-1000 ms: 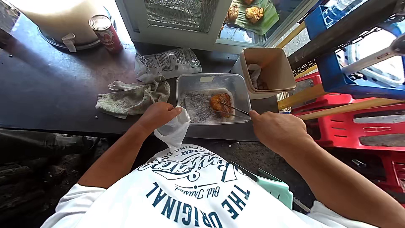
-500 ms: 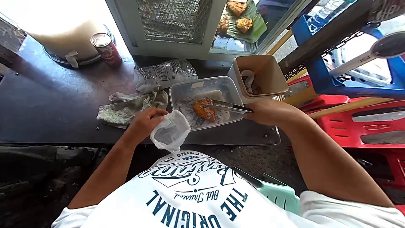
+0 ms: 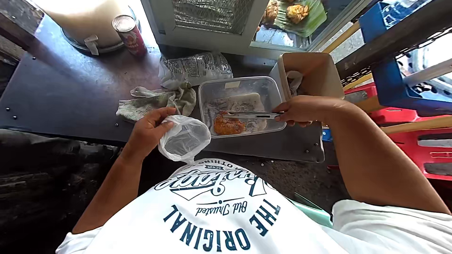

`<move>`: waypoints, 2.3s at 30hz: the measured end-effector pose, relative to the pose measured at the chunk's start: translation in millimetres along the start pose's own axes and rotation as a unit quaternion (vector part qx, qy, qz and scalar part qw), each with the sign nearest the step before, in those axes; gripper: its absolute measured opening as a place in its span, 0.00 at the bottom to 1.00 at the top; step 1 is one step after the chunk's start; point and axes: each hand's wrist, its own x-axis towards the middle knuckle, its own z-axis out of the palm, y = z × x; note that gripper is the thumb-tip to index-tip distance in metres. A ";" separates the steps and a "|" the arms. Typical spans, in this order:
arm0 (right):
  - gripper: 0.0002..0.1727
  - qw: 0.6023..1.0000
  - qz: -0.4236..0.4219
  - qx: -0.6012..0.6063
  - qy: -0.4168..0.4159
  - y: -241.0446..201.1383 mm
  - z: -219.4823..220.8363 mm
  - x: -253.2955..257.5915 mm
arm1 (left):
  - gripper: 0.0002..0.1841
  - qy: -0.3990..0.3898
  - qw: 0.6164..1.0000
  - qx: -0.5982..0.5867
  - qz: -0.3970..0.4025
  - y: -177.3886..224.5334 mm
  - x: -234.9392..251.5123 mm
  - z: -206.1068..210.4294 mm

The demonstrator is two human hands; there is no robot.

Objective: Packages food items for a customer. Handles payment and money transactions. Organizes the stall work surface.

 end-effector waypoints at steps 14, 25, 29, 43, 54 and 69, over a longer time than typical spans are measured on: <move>0.17 0.994 -0.098 0.039 -0.040 28.6 -18.2 29.2 | 0.19 0.058 0.998 -0.012 -0.030 10.9 -29.1 15.9; 0.16 0.964 -0.201 -0.143 0.097 -5.1 -6.6 -0.1 | 0.15 0.102 0.993 -0.054 -0.001 19.4 -38.3 37.3; 0.13 0.918 -0.214 -0.221 0.250 13.1 14.8 -26.4 | 0.14 0.119 0.980 -0.152 0.043 14.7 -36.4 33.2; 0.21 0.800 -0.200 0.430 0.367 10.9 116.5 -74.3 | 0.20 -0.029 0.960 -0.261 -0.094 38.2 23.2 37.4; 0.19 0.775 -0.236 0.474 0.345 -65.5 227.6 -43.6 | 0.24 -0.160 0.949 -0.265 0.051 91.2 53.1 30.6; 0.20 0.707 -0.217 0.586 0.332 -9.9 252.2 -96.0 | 0.18 -0.249 0.910 -0.332 0.004 62.0 42.0 107.9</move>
